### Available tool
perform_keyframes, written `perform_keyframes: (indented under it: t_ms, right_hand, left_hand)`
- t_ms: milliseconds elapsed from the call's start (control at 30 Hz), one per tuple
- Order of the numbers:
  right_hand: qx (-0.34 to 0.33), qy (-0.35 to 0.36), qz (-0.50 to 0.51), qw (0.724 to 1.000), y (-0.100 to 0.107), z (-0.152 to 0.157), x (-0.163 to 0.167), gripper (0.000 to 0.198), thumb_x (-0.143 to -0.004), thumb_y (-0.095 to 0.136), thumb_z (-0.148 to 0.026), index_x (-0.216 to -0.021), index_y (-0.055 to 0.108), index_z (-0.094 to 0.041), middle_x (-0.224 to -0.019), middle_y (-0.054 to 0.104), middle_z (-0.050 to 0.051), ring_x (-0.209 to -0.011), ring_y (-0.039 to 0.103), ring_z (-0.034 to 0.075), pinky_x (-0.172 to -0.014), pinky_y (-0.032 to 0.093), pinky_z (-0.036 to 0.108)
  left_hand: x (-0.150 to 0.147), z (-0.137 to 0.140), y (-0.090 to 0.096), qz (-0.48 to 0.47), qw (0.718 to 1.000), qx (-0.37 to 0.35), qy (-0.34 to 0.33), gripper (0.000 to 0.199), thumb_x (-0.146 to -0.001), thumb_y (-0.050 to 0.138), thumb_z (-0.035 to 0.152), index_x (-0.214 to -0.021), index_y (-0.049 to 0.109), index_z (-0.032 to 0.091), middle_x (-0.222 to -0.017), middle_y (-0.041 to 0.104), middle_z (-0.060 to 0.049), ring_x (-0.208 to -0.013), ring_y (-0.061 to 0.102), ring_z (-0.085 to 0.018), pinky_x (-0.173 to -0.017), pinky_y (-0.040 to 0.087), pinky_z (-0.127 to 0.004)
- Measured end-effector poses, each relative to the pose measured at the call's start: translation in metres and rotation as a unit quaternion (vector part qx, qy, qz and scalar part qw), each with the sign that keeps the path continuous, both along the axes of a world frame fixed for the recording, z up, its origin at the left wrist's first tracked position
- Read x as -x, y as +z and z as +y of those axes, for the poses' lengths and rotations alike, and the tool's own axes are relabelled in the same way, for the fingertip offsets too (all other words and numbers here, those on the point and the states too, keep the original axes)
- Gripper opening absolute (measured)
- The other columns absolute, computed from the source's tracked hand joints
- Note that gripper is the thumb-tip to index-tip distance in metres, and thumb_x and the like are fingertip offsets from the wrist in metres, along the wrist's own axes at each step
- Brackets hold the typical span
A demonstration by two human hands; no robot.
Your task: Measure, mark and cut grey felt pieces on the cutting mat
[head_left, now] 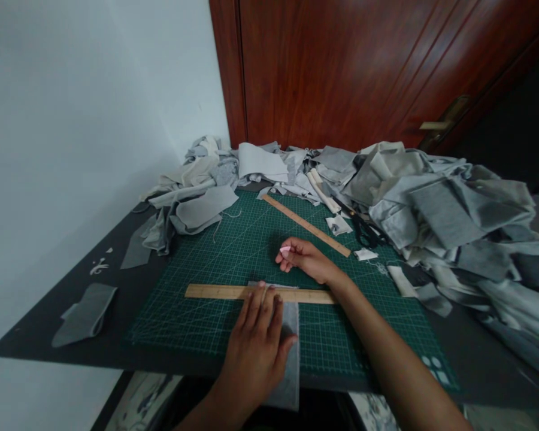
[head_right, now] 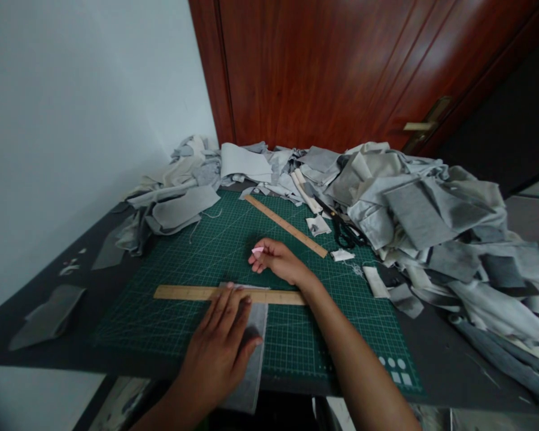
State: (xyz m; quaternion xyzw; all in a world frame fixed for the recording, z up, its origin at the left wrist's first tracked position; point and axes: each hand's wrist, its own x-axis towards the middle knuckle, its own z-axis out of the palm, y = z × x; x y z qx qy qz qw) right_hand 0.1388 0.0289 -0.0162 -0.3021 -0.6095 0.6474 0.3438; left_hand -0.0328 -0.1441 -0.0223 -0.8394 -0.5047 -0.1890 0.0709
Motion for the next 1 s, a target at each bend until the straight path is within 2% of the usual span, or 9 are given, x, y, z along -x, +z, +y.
perform_keyframes:
  t_ms: [200,367,1000]
  right_hand:
    - [0.030,0.001,0.003,1.000,0.0020,0.0016,0.0001,0.037,-0.085,0.075,-0.053,-0.088,0.060,-0.019,-0.088,0.072,0.003,-0.071,0.067,0.013,-0.064,0.055,0.027]
    - [0.042,0.000,0.011,0.999,0.0032,0.0015,0.0004,0.036,-0.084,0.076,-0.052,-0.088,0.060,-0.019,-0.089,0.072,0.004,-0.071,0.067,0.013,-0.064,0.055,0.026]
    - [0.077,0.004,0.017,0.997,0.0026,0.0031,0.0004,0.034,-0.084,0.078,-0.048,-0.089,0.062,-0.018,-0.088,0.072,0.003,-0.071,0.068,0.012,-0.065,0.055,0.026]
  left_hand:
    - [0.0006,-0.0003,-0.0042,0.009,1.000,-0.001,0.004,0.055,-0.095,0.058,0.040,-0.139,0.056,0.006,-0.150,0.052,-0.019,-0.143,0.042,-0.039,-0.112,0.045,-0.053]
    - [0.0007,-0.0013,-0.0063,0.018,1.000,0.000,0.003,0.058,-0.096,0.055,0.039,-0.141,0.052,0.003,-0.152,0.049,-0.021,-0.144,0.040,-0.039,-0.112,0.045,-0.054]
    - [0.0019,-0.0019,-0.0079,0.007,1.000,0.028,-0.002,0.061,-0.097,0.054,0.040,-0.145,0.047,0.004,-0.156,0.044,-0.020,-0.149,0.033,-0.038,-0.112,0.044,-0.056]
